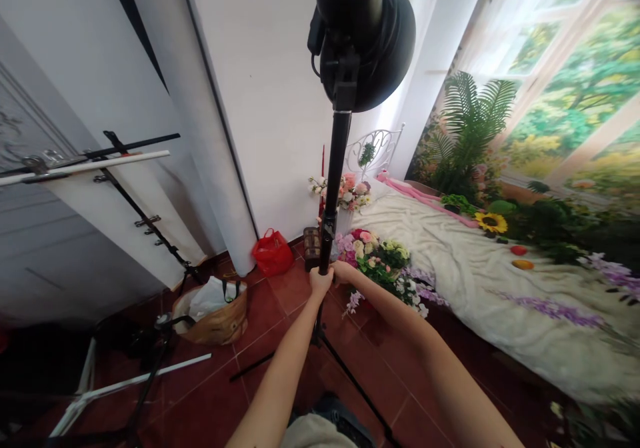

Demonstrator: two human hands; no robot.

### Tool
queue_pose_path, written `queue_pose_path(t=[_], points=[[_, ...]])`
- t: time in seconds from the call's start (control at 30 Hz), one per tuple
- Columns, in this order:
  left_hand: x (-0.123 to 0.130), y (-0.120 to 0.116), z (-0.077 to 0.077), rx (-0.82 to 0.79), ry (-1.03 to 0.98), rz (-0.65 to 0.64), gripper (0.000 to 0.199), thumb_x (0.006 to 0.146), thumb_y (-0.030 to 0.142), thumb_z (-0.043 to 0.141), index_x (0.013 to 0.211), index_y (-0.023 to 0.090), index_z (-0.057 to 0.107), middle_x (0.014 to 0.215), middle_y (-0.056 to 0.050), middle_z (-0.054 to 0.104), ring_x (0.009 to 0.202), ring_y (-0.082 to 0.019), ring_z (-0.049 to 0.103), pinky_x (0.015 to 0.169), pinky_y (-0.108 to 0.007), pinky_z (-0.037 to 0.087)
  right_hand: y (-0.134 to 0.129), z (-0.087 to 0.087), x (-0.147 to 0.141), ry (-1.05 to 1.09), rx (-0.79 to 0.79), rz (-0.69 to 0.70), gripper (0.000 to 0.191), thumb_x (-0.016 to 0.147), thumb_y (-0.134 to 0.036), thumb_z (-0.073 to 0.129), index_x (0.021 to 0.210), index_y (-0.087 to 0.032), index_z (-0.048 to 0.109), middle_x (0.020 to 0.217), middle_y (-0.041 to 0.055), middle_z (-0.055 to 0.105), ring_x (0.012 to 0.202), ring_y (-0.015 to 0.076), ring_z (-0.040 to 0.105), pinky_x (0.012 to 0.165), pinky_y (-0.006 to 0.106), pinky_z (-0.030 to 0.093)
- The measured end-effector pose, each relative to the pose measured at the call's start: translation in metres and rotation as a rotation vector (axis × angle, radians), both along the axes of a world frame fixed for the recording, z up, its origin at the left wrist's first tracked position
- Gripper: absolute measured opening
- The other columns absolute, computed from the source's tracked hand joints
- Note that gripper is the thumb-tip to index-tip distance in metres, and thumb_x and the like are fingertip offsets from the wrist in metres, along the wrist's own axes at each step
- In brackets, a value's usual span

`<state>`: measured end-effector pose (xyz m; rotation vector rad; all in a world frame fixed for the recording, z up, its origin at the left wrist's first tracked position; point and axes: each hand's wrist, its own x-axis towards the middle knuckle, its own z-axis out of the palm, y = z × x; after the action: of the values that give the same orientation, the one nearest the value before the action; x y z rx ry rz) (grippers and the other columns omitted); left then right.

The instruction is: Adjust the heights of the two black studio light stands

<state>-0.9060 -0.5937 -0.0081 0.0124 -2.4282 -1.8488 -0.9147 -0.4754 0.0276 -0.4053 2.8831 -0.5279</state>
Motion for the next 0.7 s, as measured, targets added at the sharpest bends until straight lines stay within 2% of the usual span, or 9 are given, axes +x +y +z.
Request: queue_pose_path(t=[0.03,0.1,0.2,0.27,0.33,0.43,0.5,0.6,0.7], points=[[0.000,0.000,0.001,-0.003,0.011,0.000,0.021,0.066,0.031,0.061,0.057,0.012,0.063,0.055,-0.006,0.061,0.052,-0.014,0.057,0.046,-0.020,0.039,0.000,-0.007,0.009,0.059,0.050,0.014,0.021,0.064,-0.013,0.071,0.085,-0.015,0.068,0.082,0.0065,0.069,0.082,0.0216,0.061,0.078,0.026,0.042],[0.001,-0.001,0.002,-0.006,0.025,-0.001,0.021,0.065,0.030,0.061,0.054,0.012,0.061,0.055,-0.006,0.061,0.052,-0.014,0.057,0.046,-0.020,0.039,-0.004,-0.023,0.029,0.197,0.079,-0.057,0.016,0.079,-0.015,0.057,0.092,-0.013,0.066,0.090,0.0112,0.067,0.088,0.0222,0.059,0.084,0.029,0.039],[0.004,-0.001,0.005,-0.001,0.016,0.008,0.020,0.063,0.029,0.063,0.053,0.013,0.060,0.055,-0.005,0.061,0.052,-0.014,0.057,0.046,-0.020,0.040,-0.011,-0.039,0.050,0.319,0.073,-0.184,0.022,0.087,-0.015,0.045,0.103,-0.014,0.060,0.097,0.0115,0.065,0.092,0.0203,0.056,0.084,0.027,0.039],[0.006,-0.002,0.009,0.008,-0.002,0.015,0.020,0.062,0.030,0.064,0.053,0.014,0.060,0.054,-0.005,0.061,0.053,-0.015,0.058,0.046,-0.020,0.040,-0.013,-0.041,0.053,0.339,0.082,-0.215,0.024,0.086,-0.013,0.044,0.107,-0.016,0.057,0.100,0.0101,0.063,0.095,0.0197,0.054,0.082,0.026,0.040],[0.007,-0.002,0.013,0.010,-0.020,0.018,0.020,0.062,0.031,0.065,0.052,0.014,0.060,0.053,-0.005,0.061,0.053,-0.016,0.059,0.046,-0.021,0.040,-0.012,-0.034,0.048,0.326,0.119,-0.198,0.026,0.082,-0.012,0.048,0.107,-0.016,0.055,0.104,0.0106,0.061,0.101,0.0211,0.051,0.082,0.026,0.041],[0.009,-0.002,0.018,0.007,-0.033,0.015,0.020,0.063,0.032,0.064,0.053,0.014,0.061,0.050,-0.004,0.060,0.053,-0.016,0.059,0.046,-0.021,0.041,-0.007,-0.022,0.035,0.285,0.185,-0.089,0.031,0.079,-0.012,0.052,0.110,-0.013,0.054,0.115,0.0141,0.056,0.108,0.0241,0.047,0.085,0.029,0.042],[0.010,-0.001,0.019,0.008,-0.039,0.013,0.020,0.063,0.031,0.064,0.053,0.014,0.061,0.049,-0.004,0.059,0.053,-0.016,0.059,0.046,-0.021,0.041,-0.006,-0.021,0.030,0.251,0.214,-0.003,0.034,0.081,-0.012,0.049,0.115,-0.013,0.055,0.128,0.0159,0.050,0.111,0.0245,0.046,0.089,0.032,0.041],[0.009,0.000,0.016,0.026,-0.031,0.024,0.020,0.062,0.031,0.064,0.053,0.014,0.060,0.050,-0.005,0.059,0.053,-0.016,0.059,0.046,-0.021,0.040,-0.009,-0.034,0.030,0.267,0.231,-0.012,0.041,0.085,-0.012,0.043,0.125,-0.015,0.052,0.142,0.0158,0.039,0.115,0.0244,0.047,0.098,0.038,0.035],[0.007,0.001,0.010,0.038,-0.011,0.029,0.023,0.065,0.033,0.061,0.053,0.014,0.060,0.052,-0.005,0.059,0.052,-0.015,0.058,0.046,-0.021,0.039,-0.015,-0.052,0.036,0.322,0.194,-0.166,0.051,0.086,-0.011,0.039,0.137,-0.017,0.039,0.146,0.0159,0.032,0.121,0.0247,0.045,0.102,0.040,0.031]])
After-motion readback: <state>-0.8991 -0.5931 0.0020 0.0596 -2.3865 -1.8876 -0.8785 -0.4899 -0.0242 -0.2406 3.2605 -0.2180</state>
